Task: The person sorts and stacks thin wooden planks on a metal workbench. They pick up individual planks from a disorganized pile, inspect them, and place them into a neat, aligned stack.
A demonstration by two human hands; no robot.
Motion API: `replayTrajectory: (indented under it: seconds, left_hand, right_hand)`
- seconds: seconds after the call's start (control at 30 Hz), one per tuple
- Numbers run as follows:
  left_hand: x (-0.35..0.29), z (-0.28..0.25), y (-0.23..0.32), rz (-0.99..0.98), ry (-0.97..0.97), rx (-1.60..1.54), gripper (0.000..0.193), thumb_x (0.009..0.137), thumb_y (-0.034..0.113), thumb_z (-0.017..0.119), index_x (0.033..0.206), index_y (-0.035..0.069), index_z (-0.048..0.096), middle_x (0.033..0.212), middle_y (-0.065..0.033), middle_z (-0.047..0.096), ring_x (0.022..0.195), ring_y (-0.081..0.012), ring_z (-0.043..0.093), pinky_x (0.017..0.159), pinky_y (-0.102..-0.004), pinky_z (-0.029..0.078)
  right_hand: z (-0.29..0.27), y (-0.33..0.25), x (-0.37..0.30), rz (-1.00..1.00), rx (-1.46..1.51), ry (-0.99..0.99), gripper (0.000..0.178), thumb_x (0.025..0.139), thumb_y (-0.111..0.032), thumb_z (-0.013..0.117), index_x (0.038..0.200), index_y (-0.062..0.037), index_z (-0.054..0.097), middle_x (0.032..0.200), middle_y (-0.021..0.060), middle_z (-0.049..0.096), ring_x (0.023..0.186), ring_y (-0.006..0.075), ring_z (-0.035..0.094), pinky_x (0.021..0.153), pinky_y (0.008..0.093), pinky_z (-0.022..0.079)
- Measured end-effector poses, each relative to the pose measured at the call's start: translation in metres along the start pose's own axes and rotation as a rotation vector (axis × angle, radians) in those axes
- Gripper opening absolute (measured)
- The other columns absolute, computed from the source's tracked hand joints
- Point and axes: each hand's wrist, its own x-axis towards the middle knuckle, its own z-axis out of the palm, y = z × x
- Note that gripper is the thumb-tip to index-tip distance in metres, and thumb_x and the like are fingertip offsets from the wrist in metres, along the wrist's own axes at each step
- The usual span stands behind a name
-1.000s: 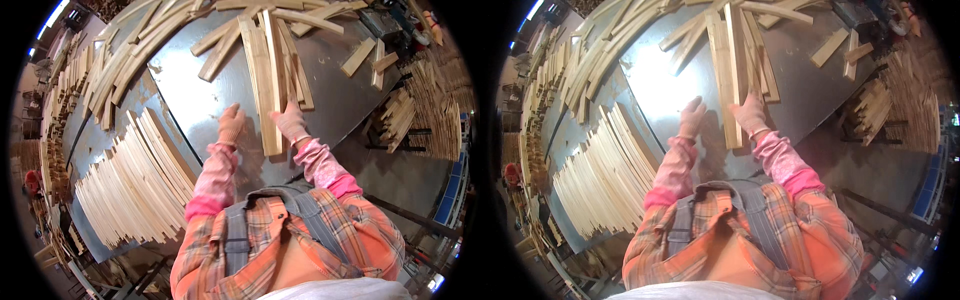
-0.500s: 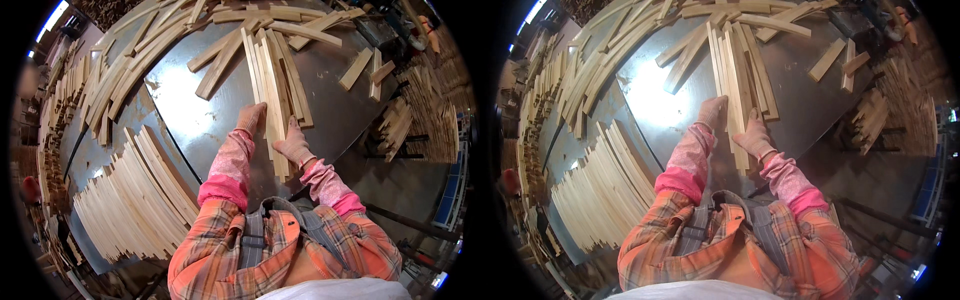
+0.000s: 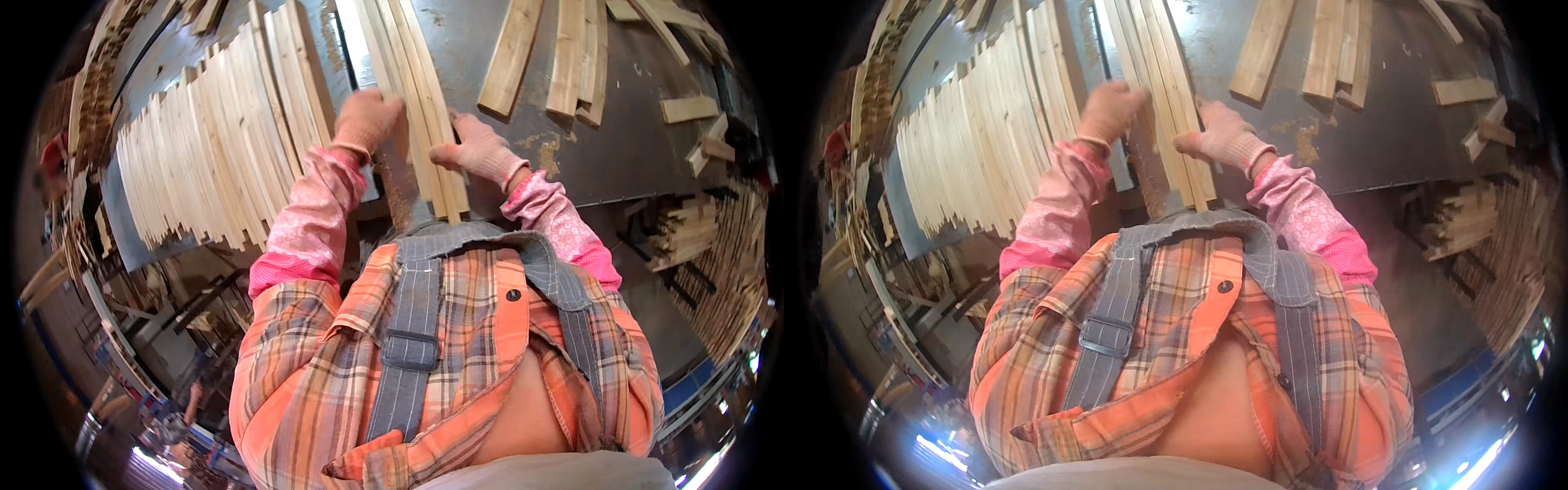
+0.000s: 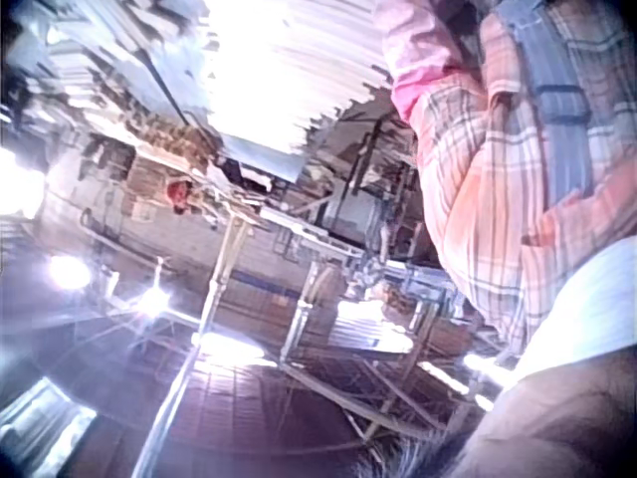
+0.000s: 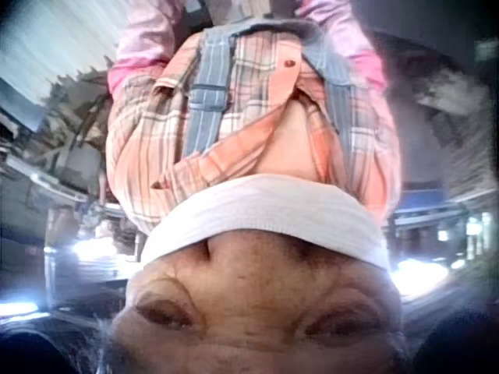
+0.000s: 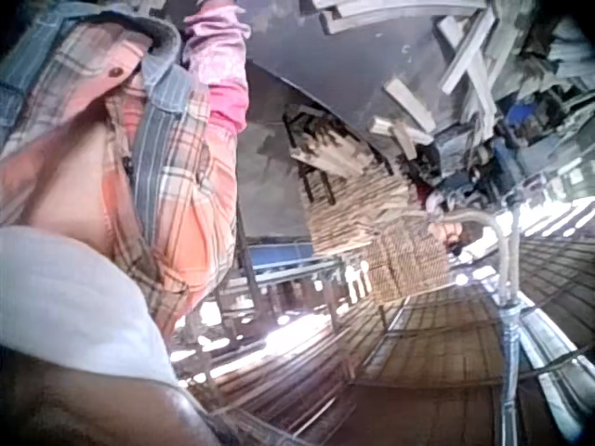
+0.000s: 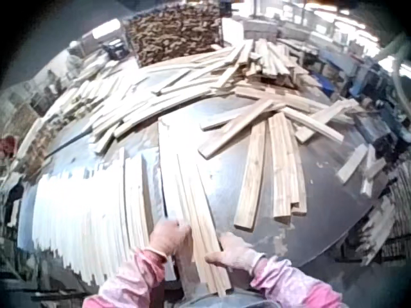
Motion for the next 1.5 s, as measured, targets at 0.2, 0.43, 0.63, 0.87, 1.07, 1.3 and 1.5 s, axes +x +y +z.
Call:
replayTrajectory:
  seconds: [0.2, 0.43, 0.63, 0.87, 1.07, 1.3, 1.5]
  left_hand:
    - [-0.051, 0.022, 0.013, -0.133, -0.152, -0.024, 0.046, 0.090, 0.041, 0.063, 0.118, 0.005, 0.072, 0.121, -0.0254, 0.070, 0.116, -0.0416, 0.066, 0.098, -0.0461, 0.054]
    - [0.009, 0.065, 0.118, -0.144, 0.113, 0.203, 0.130, 0.074, 0.056, 0.083, 0.165, 0.001, 0.009, 0.164, -0.0332, 0.024, 0.133, -0.0413, 0.051, 0.106, -0.0558, 0.049]
    - [0.008, 0.018, 0.063, -0.297, 0.382, -0.170, 0.098, 0.064, 0.033, 0.084, 0.149, -0.001, 0.045, 0.142, -0.0288, 0.054, 0.130, -0.0376, 0.059, 0.107, -0.0443, 0.051]
    - [0.015, -0.010, 0.031, 0.374, -0.134, -2.188, 0.053, 0.088, 0.039, 0.071, 0.121, -0.001, 0.062, 0.108, -0.0187, 0.069, 0.090, -0.0281, 0.070, 0.077, -0.0412, 0.062]
    - [0.003, -0.032, 0.061, 0.888, -0.377, -2.098, 0.077, 0.092, 0.042, 0.073, 0.146, -0.007, 0.048, 0.132, -0.0304, 0.061, 0.111, -0.0383, 0.069, 0.081, -0.0483, 0.065]
    - [-0.014, -0.050, 0.017, 0.279, -0.003, -1.842, 0.068, 0.084, 0.031, 0.073, 0.140, -0.005, 0.054, 0.115, -0.0226, 0.070, 0.098, -0.0303, 0.073, 0.083, -0.0424, 0.066]
    - [0.006, -0.055, 0.047, -0.426, 0.397, -0.081, 0.092, 0.080, 0.023, 0.077, 0.155, -0.007, 0.033, 0.145, -0.0268, 0.047, 0.133, -0.0359, 0.051, 0.111, -0.0429, 0.048]
  right_hand:
    - [-0.017, 0.018, 0.011, -0.040, -0.308, 0.166, 0.054, 0.085, -0.041, 0.067, 0.128, -0.0071, 0.066, 0.114, 0.0220, 0.069, 0.110, 0.0358, 0.065, 0.095, 0.0456, 0.051]
    - [-0.045, -0.001, 0.000, -0.095, -0.622, 0.116, 0.051, 0.089, -0.039, 0.065, 0.123, -0.0008, 0.068, 0.112, 0.0260, 0.073, 0.108, 0.0392, 0.070, 0.093, 0.0454, 0.052]
    - [-0.096, -0.016, 0.084, -0.291, -0.931, 0.221, 0.059, 0.088, -0.026, 0.069, 0.141, -0.0045, 0.057, 0.138, 0.0256, 0.061, 0.129, 0.0407, 0.057, 0.106, 0.0449, 0.048]
    - [-0.153, -0.014, 0.118, -0.218, -0.973, 0.257, 0.062, 0.088, -0.029, 0.069, 0.145, -0.0085, 0.055, 0.146, 0.0179, 0.057, 0.139, 0.0346, 0.050, 0.117, 0.0422, 0.040]
    - [-0.168, -0.018, 0.071, -0.209, -0.874, 0.179, 0.058, 0.094, -0.029, 0.064, 0.147, -0.0083, 0.054, 0.146, 0.0181, 0.057, 0.137, 0.0350, 0.052, 0.117, 0.0428, 0.040]
    - [-0.138, 0.003, 0.073, -0.234, -0.786, 0.243, 0.056, 0.093, -0.029, 0.065, 0.145, -0.0080, 0.056, 0.143, 0.0191, 0.059, 0.134, 0.0366, 0.055, 0.114, 0.0431, 0.043]
    - [-0.106, -0.048, 0.072, -0.144, -0.463, 0.137, 0.060, 0.096, -0.040, 0.062, 0.144, -0.0048, 0.056, 0.142, 0.0232, 0.059, 0.132, 0.0401, 0.056, 0.113, 0.0461, 0.043]
